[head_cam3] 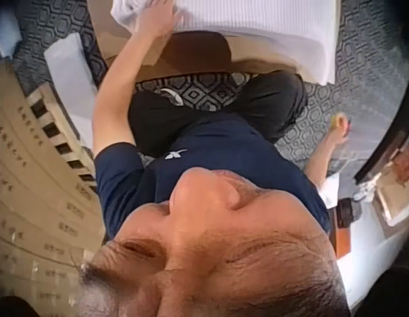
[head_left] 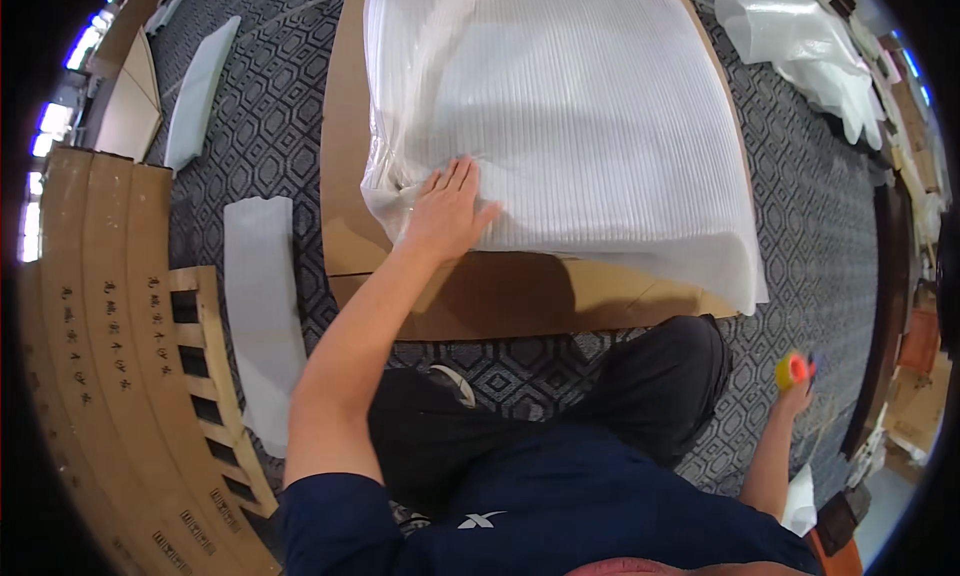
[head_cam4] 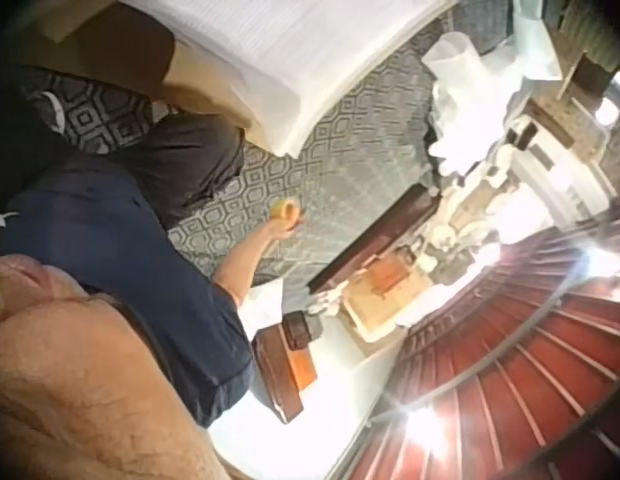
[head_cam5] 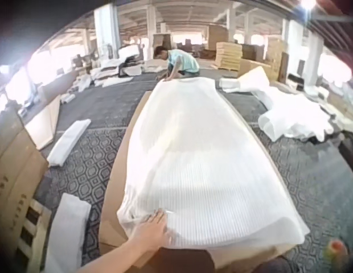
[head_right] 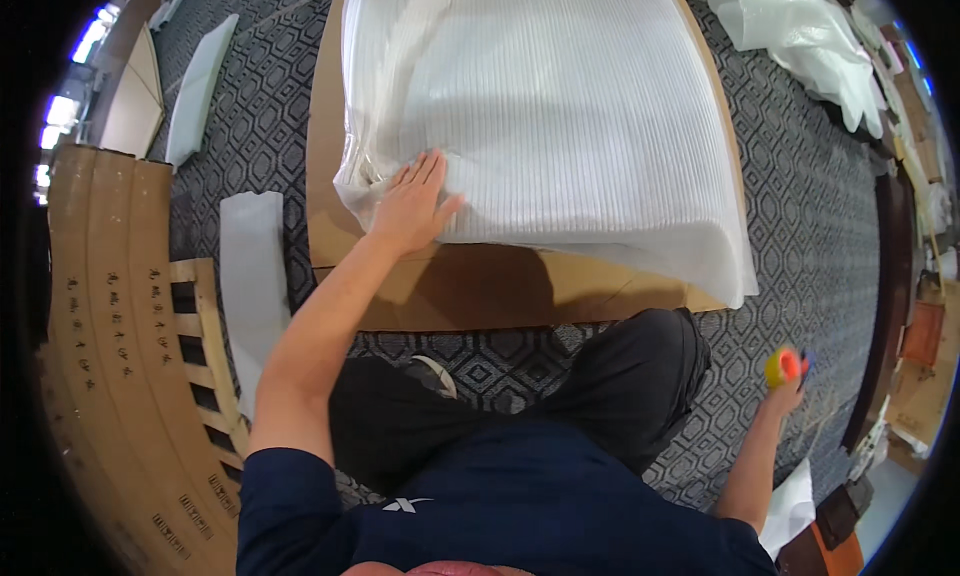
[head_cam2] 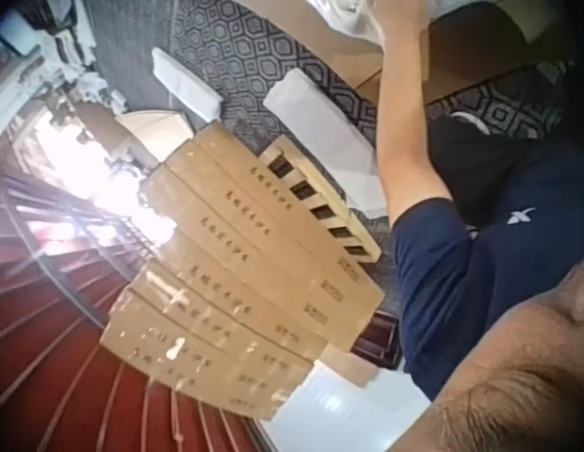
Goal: Packaging a large flat item using foam wrap and tape on a cardboard base.
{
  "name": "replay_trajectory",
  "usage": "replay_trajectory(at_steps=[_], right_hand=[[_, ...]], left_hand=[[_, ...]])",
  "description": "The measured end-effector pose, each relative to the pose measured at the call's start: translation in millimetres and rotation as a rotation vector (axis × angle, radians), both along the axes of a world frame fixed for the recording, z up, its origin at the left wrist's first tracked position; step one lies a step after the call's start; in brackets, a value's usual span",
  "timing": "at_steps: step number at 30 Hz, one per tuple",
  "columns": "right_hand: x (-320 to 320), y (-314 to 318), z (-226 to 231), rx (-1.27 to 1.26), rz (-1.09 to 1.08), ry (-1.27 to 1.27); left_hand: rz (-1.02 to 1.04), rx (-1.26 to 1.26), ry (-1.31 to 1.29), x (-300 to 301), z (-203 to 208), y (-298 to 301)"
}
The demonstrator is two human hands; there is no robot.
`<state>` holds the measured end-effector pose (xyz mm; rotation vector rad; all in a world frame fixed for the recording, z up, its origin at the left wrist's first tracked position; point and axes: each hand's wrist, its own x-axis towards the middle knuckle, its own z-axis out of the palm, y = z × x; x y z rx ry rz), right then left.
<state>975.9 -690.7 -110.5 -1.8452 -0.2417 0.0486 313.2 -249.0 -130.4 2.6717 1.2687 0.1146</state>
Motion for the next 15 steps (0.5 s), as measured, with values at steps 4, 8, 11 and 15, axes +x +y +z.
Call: replay_trajectory(at_steps=[4, 8, 11, 15], right_hand=[[-17.9, -88.7, -123.9, -0.171, 0.03, 0.232], [-85.9, -129.5, -204.8, -0.388, -0.069, 0.471], [-105.1, -151.4, -248.5, -0.508, -0.186, 0.656], [-153.5, -145.6, -246.8, -0.675, -0.304, 0.548]], left_hand=[[0.11, -0.092, -0.346, 88.5, 18.7, -25.7], [-0.191, -0.034, -0.46, 191.6, 59.2, -54.6], [-0.236, 0.016, -0.462, 229.2, 50.1, -32.8], [-0.332, 0.066, -0.428, 280.3, 55.5, -5.7]])
